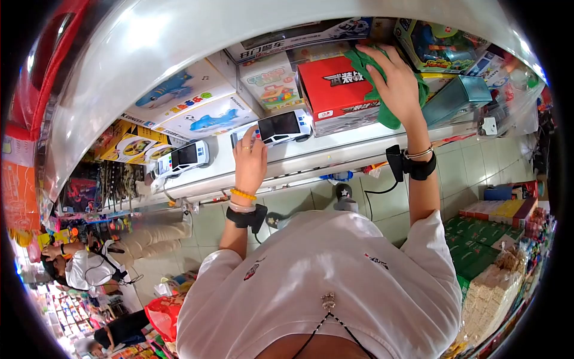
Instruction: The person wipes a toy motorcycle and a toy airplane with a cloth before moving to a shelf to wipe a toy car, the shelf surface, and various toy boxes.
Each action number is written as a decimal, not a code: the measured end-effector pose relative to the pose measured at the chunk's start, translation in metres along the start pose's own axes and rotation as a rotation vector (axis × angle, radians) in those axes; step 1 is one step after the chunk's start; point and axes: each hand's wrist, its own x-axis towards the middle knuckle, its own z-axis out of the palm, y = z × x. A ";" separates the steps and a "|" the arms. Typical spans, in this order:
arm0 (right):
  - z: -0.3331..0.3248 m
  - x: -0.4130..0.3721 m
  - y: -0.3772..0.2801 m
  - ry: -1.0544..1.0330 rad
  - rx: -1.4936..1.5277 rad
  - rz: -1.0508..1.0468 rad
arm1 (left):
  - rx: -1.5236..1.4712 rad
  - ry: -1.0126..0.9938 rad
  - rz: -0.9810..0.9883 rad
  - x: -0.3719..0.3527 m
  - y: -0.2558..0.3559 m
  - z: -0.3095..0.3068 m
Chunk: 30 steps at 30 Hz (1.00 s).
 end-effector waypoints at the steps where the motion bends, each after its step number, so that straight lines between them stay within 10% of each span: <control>1: -0.001 0.000 -0.001 -0.007 0.001 0.003 | -0.009 0.004 0.003 0.000 0.000 0.000; 30: -0.001 0.000 0.001 0.000 0.002 -0.034 | 0.023 0.028 0.005 -0.002 0.000 0.004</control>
